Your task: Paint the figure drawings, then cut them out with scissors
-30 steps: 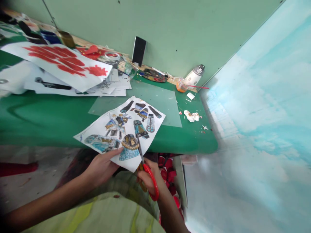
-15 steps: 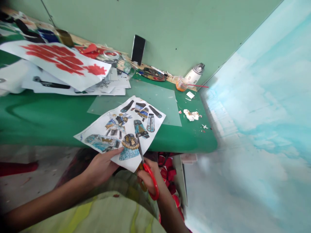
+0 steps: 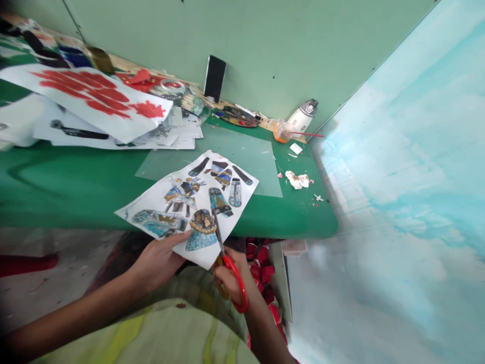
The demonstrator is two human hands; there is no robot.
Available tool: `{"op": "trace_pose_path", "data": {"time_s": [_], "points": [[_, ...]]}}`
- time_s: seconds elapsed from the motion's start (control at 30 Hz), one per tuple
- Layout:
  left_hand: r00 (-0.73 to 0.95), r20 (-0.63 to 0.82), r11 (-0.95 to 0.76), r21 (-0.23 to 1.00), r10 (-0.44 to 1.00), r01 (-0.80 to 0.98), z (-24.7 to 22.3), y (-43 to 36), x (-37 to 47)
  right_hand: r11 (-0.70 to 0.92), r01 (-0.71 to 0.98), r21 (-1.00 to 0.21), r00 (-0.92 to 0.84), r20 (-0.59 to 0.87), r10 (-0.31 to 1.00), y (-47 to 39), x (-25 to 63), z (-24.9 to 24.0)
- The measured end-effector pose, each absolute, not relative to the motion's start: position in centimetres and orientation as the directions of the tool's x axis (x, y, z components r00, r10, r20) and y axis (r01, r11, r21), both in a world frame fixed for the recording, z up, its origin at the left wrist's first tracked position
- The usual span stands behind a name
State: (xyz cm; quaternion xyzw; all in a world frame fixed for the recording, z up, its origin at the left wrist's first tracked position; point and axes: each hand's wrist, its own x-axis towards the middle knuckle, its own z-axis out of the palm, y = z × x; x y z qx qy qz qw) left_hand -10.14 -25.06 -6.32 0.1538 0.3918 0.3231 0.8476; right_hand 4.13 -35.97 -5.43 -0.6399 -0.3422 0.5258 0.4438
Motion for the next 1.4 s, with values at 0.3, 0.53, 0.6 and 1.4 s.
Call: {"op": "trace_pose_path", "data": {"time_s": [0.3,0.53,0.6,1.4], "points": [[0.477,-0.573,0.745,0.514,0.667,-0.424,-5.97,-24.99,-10.13,-0.354,-0.020,-0.935,0.206,-0.350,0.914,-35.84,4.06,-4.89],[0.487,-0.564,0.744,0.532,0.667,-0.405,-5.80,-24.93,-10.22,-0.347,-0.045,-0.937,0.229,-0.348,0.909,-36.08,3.81,-5.00],[0.482,-0.560,0.738,0.547,0.674,-0.396,-5.72,-24.91,-10.21,-0.353,-0.027,-0.935,0.233,-0.349,0.908,-36.06,3.82,-5.05],[0.464,-0.596,0.755,0.520,0.655,-0.398,-5.63,-25.06,-10.22,-0.338,-0.016,-0.941,0.226,-0.333,0.916,-35.98,3.89,-5.37]]}}
